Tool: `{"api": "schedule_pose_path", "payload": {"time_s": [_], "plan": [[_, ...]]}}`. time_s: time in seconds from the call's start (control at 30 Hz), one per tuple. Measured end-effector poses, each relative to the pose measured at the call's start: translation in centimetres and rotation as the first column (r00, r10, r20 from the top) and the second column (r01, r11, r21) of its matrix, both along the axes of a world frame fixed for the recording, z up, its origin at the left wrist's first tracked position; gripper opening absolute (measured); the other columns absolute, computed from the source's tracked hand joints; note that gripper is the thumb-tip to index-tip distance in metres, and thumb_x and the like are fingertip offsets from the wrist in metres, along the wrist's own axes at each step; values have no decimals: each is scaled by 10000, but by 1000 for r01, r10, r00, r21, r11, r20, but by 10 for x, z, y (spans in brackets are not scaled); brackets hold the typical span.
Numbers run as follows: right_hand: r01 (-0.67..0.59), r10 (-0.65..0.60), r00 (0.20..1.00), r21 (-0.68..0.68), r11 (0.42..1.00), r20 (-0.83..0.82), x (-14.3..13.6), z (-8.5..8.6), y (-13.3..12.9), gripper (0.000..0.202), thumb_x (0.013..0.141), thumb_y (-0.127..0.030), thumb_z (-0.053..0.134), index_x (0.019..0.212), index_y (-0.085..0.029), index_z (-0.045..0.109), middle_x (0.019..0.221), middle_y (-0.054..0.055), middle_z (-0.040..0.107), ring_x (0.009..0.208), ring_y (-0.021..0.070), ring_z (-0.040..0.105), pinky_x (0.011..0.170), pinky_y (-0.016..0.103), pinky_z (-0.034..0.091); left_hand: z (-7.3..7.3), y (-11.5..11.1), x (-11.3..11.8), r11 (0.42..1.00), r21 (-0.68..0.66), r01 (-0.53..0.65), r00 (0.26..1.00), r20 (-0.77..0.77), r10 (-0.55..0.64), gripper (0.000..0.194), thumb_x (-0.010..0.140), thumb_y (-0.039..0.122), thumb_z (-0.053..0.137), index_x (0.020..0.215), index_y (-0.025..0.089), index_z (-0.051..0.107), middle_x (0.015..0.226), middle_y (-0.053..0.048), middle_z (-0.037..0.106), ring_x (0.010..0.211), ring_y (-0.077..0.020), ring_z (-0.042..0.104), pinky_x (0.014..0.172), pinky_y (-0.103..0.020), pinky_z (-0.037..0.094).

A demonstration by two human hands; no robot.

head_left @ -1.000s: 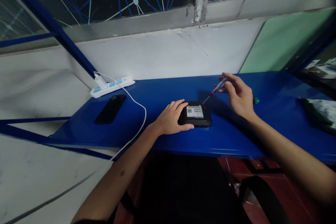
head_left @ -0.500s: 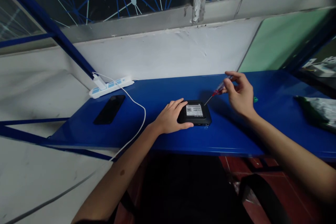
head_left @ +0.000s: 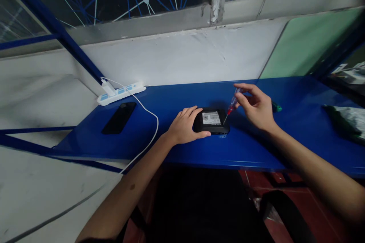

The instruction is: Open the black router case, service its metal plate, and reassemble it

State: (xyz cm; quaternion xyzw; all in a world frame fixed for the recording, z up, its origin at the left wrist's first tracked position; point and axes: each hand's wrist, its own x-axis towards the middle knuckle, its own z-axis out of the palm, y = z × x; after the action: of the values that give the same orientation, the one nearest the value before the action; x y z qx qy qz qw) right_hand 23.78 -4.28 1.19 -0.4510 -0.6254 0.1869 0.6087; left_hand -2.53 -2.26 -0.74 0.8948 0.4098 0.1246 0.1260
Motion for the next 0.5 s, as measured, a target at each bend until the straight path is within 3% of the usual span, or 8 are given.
{"api": "schedule_pose_path", "payload": {"time_s": [0.2, 0.37, 0.5], "plan": [[-118, 108, 984, -65, 991, -141, -1, 4, -3, 311, 931, -455, 596, 1193, -314, 687, 1125, 55, 741, 797, 211, 759, 711, 408, 655, 1, 0, -1, 1000, -7, 12, 1000, 17, -12, 953, 793, 808, 529, 1505, 201, 343, 1552, -140, 398, 1426, -356, 345, 1159, -559, 318], [-104, 90, 983, -80, 991, -162, 0, 6, -2, 297, 917, -462, 617, 1134, -282, 710, 1038, 53, 759, 808, 211, 753, 714, 407, 656, -1, 1, -2, 999, -30, 14, 1000, 7, -14, 974, 792, 808, 537, 1522, 204, 314, 1619, -143, 284, 1484, -371, 253, 1197, -585, 250], [-46, 45, 992, -8, 999, -116, 1, 7, 0, 310, 853, -447, 707, 1129, -305, 699, 869, 23, 721, 696, 173, 697, 613, 350, 633, -1, 0, -2, 998, -55, 34, 999, 9, -33, 976, 798, 802, 535, 1533, 209, 289, 1648, -123, 215, 1502, -364, 219, 1213, -572, 228]]}}
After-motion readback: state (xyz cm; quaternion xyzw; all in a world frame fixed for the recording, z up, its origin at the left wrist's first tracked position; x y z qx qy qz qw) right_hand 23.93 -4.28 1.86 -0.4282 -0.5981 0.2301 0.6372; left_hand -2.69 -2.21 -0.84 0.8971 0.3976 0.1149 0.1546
